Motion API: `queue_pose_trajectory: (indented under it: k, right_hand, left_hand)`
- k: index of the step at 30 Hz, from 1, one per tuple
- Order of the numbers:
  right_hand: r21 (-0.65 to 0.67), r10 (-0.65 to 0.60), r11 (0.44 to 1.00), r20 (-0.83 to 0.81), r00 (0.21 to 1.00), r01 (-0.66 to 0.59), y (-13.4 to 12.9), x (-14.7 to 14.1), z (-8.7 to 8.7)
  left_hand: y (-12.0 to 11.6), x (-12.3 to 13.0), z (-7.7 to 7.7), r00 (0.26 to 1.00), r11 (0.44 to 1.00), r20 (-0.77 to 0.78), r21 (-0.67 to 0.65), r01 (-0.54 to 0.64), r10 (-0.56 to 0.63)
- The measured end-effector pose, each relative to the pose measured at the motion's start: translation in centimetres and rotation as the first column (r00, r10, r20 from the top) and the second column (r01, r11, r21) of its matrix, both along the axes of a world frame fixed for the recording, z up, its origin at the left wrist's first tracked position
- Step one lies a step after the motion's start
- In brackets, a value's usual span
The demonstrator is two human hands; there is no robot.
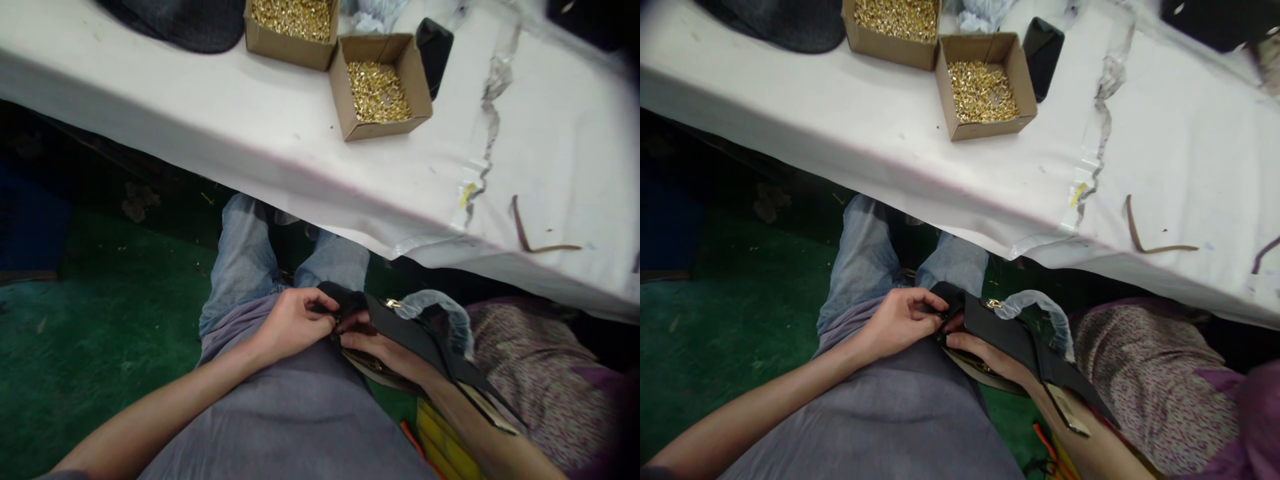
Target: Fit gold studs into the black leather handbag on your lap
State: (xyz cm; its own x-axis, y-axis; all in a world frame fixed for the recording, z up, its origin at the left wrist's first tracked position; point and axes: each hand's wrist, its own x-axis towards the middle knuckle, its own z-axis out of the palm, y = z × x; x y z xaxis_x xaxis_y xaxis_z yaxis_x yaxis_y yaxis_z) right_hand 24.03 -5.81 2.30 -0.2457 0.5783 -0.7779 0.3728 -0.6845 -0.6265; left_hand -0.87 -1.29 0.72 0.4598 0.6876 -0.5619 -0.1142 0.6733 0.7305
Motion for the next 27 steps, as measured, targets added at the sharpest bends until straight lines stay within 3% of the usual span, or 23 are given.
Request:
queue_pose_trajectory:
  k: [11,16,21,27]
  right_hand:
    - [0.076,-0.259,0.965,0.110,0.959,0.252,-1.3,-0.7,0.2]
    - [0.134,-0.383,0.922,0.161,0.910,0.364,-1.9,-1.2,-0.1]
    - [0.105,-0.510,0.860,0.145,0.848,0.500,-2.2,-1.6,-0.4]
    - [0.059,-0.616,0.787,0.139,0.776,0.614,-2.6,-1.4,-2.0]
  left_hand:
    - [-0.1,0.4,0.4,0.997,0.993,-0.072,0.113,0.042,-0.034]
    - [-0.3,0.4,0.3,0.998,0.992,-0.048,0.117,0.051,-0.046]
    - [-0.1,0.2,0.3,0.998,0.995,-0.025,0.082,0.063,-0.061]
    - [-0.1,0.3,0.4,1.000,0.997,0.011,0.072,0.027,-0.028]
